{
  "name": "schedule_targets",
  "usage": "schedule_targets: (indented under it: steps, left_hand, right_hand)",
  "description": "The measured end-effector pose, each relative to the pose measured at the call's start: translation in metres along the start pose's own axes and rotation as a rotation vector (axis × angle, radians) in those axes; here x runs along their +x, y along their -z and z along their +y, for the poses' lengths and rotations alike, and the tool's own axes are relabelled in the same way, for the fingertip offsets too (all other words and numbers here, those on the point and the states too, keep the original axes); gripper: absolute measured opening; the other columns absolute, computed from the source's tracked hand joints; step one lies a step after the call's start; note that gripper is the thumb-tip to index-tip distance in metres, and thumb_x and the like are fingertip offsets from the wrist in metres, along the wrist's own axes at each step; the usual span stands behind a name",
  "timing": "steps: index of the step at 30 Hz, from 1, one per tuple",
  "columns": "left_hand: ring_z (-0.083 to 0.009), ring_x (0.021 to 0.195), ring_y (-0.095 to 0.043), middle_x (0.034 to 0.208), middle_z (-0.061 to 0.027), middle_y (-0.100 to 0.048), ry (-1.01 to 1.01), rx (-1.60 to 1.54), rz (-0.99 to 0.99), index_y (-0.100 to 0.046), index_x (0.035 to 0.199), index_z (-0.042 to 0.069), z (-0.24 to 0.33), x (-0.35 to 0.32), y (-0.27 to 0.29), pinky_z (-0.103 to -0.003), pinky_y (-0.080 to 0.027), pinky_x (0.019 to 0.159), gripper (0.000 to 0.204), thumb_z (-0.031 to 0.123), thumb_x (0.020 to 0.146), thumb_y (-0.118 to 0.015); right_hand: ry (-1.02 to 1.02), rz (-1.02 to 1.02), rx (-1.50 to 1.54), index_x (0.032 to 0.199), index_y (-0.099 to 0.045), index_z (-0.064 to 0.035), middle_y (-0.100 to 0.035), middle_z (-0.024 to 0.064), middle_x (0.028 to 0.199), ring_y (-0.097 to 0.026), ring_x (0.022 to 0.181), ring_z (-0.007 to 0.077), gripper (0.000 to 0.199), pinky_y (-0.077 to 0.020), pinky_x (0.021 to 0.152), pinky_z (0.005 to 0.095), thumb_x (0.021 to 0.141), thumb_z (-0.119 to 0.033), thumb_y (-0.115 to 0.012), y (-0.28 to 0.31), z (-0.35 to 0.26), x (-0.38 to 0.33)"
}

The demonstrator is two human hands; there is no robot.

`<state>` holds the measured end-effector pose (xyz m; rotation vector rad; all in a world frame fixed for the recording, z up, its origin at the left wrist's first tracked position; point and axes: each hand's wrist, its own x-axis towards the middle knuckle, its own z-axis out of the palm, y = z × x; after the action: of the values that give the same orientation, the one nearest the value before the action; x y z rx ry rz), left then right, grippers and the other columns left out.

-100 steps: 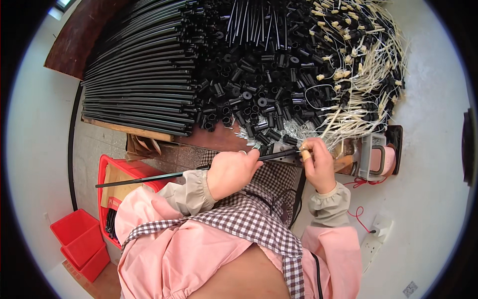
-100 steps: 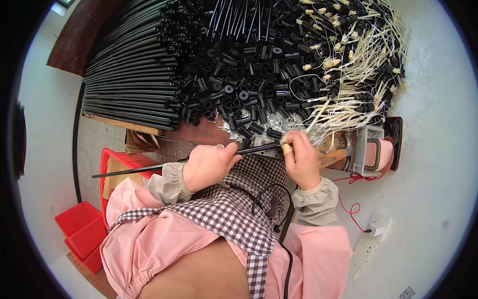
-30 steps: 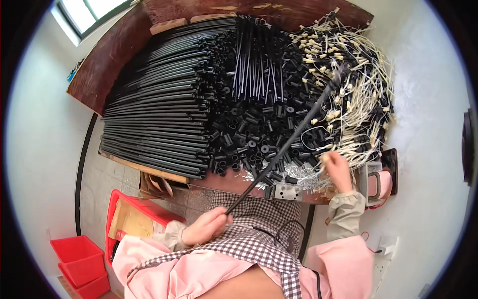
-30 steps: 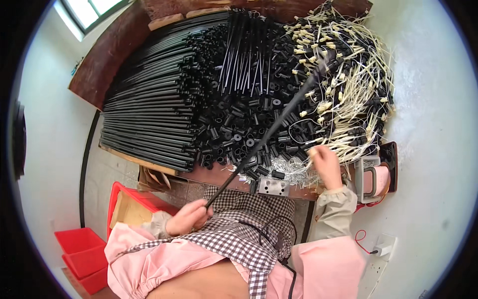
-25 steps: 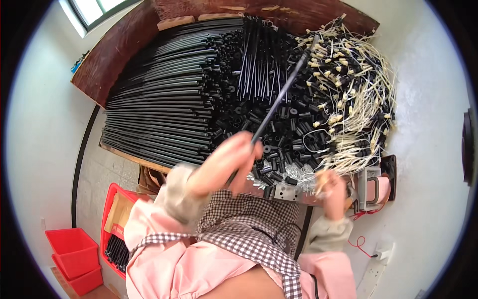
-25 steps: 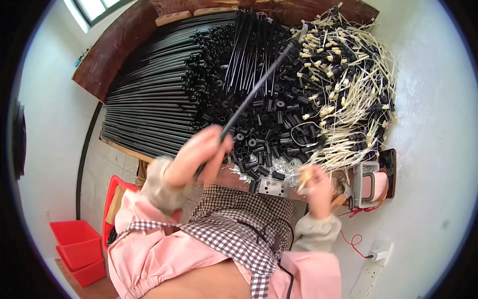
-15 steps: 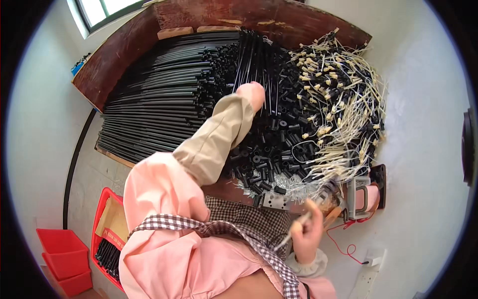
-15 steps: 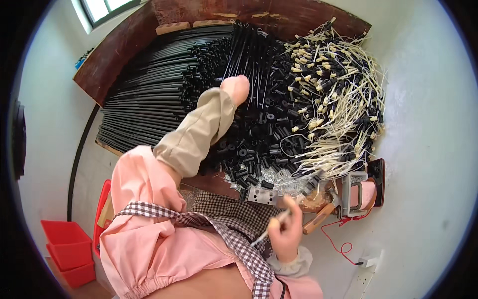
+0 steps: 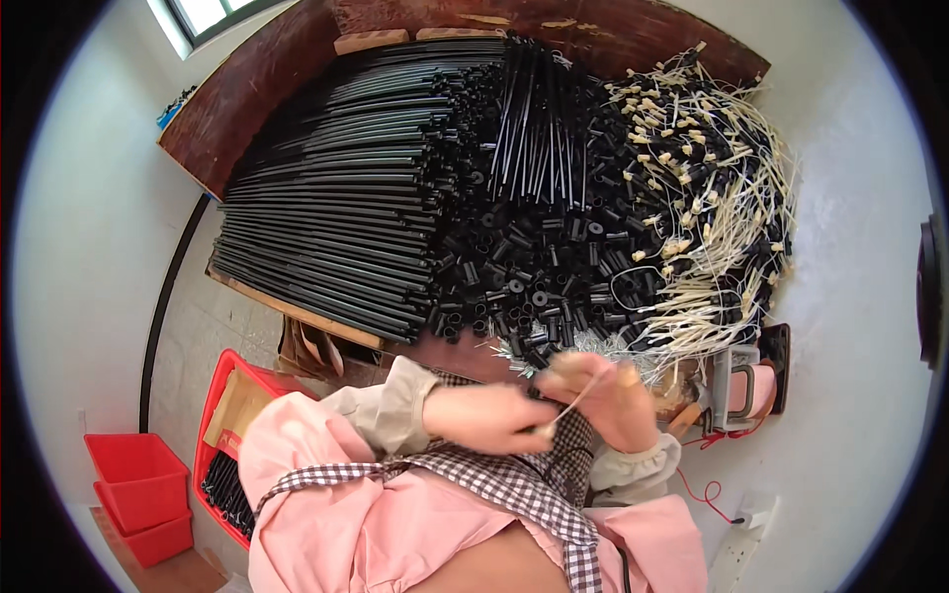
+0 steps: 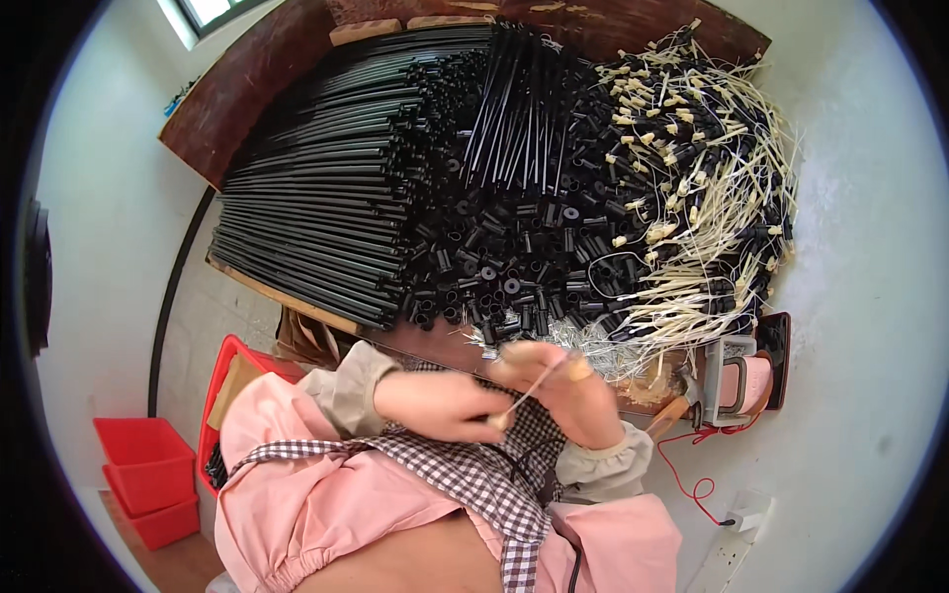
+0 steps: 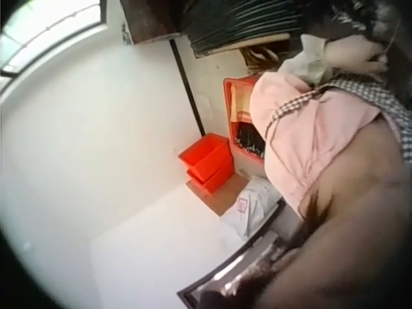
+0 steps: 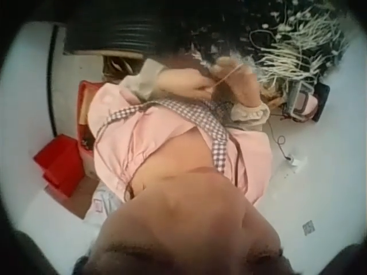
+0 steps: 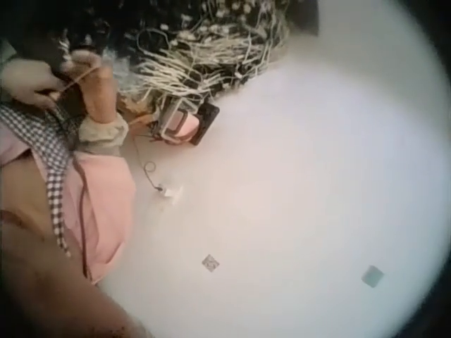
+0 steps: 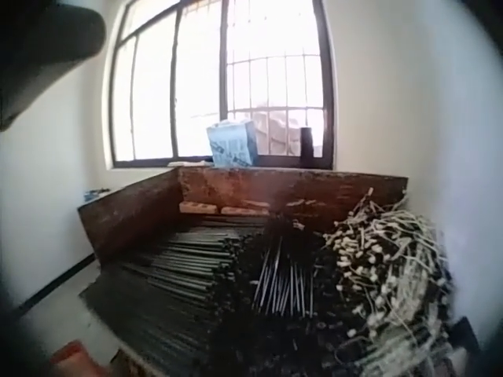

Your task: Assembling electrical wire harnesses by attaching connectors to cables and securing them using a mallet.

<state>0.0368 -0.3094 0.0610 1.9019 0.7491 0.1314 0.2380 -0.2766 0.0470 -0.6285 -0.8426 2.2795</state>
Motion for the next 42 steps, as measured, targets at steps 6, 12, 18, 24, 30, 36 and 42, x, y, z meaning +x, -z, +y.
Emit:
schedule_targets:
  steps: [6, 12, 18, 24, 30, 36, 42]
  left_hand:
    - [-0.0222, 0.066, -0.06, 0.085, -0.0126, -0.062, -0.093, -0.549, 0.586, -0.055, 0.105, 0.002, -0.026, -0.055, -0.007, -0.032, -0.05, 0.064, 0.02, 0.014, 0.09, -0.051]
    - [-0.0247, 0.06, -0.057, 0.084, -0.0136, -0.061, -0.199, 0.098, 0.992, -0.057, 0.111, -0.001, 0.0, -0.014, -0.008, -0.028, -0.048, 0.056, 0.027, 0.006, 0.086, -0.049]
    - [-0.0261, 0.062, -0.057, 0.082, -0.0124, -0.057, -0.046, 0.249, 0.859, -0.056, 0.115, 0.002, -0.019, -0.024, -0.017, -0.032, -0.047, 0.054, 0.035, 0.012, 0.082, -0.056]
    - [-0.0259, 0.057, -0.055, 0.076, -0.0103, -0.058, -0.138, 0.139, 1.049, -0.061, 0.108, 0.0, -0.003, -0.011, -0.019, -0.034, -0.046, 0.052, 0.028, 0.005, 0.082, -0.052]
    - [-0.0237, 0.051, -0.053, 0.064, -0.0103, -0.053, -0.084, 0.289, 0.894, -0.06, 0.111, -0.002, -0.005, -0.014, -0.024, -0.031, -0.045, 0.05, 0.03, 0.005, 0.083, -0.051]
    - [-0.0263, 0.053, -0.052, 0.065, -0.0093, -0.05, -0.207, 0.039, 0.802, -0.058, 0.114, 0.0, 0.009, -0.033, -0.009, -0.033, -0.044, 0.049, 0.033, 0.014, 0.083, -0.058]
    - [-0.0237, 0.052, -0.05, 0.066, -0.0081, -0.049, -0.334, -0.034, 0.97, -0.056, 0.115, -0.004, 0.019, -0.029, -0.002, -0.03, -0.043, 0.049, 0.034, 0.009, 0.083, -0.056]
  right_hand:
    - [0.484, -0.022, 0.05, 0.089, -0.057, -0.0094, -0.048, -0.0021, 0.056, -0.04, 0.046, 0.0181, 0.02, -0.0313, 0.044, 0.0342, 0.092, -0.025, -0.045, 0.041, -0.059, -0.042]
    - [0.301, -0.079, -1.539, 0.083, -0.054, -0.0022, -0.058, 0.0165, 0.063, -0.059, 0.057, 0.035, 0.017, -0.0437, 0.049, 0.043, 0.084, -0.019, -0.057, -0.048, 0.005, 0.017]
    - [0.265, 0.159, -1.295, 0.081, -0.052, -0.0027, -0.059, 0.0149, 0.064, -0.059, 0.057, 0.0339, 0.019, -0.0444, 0.049, 0.0412, 0.082, -0.018, -0.062, -0.028, 0.004, 0.0]
    - [0.37, 0.106, -1.307, 0.081, -0.052, -0.0022, -0.06, 0.0101, 0.064, -0.059, 0.051, 0.0237, 0.017, -0.0441, 0.047, 0.0318, 0.08, -0.011, -0.067, -0.041, 0.025, -0.005]
    - [0.356, 0.19, -1.111, 0.08, -0.051, -0.0007, -0.058, 0.0037, 0.062, -0.053, 0.054, 0.0084, 0.014, -0.0401, 0.048, 0.0228, 0.082, -0.005, -0.064, -0.035, 0.017, -0.009]
    - [0.262, 0.325, -1.063, 0.078, -0.053, -0.0008, -0.056, 0.0022, 0.062, -0.048, 0.054, 0.0058, 0.012, -0.0378, 0.049, 0.0213, 0.081, -0.002, -0.064, -0.01, 0.024, -0.008]
    - [0.764, 0.166, -0.583, 0.078, -0.052, -0.004, -0.054, 0.0041, 0.071, -0.046, 0.059, 0.0059, 0.014, -0.0334, 0.051, 0.0196, 0.081, -0.003, -0.066, -0.033, 0.0, -0.026]
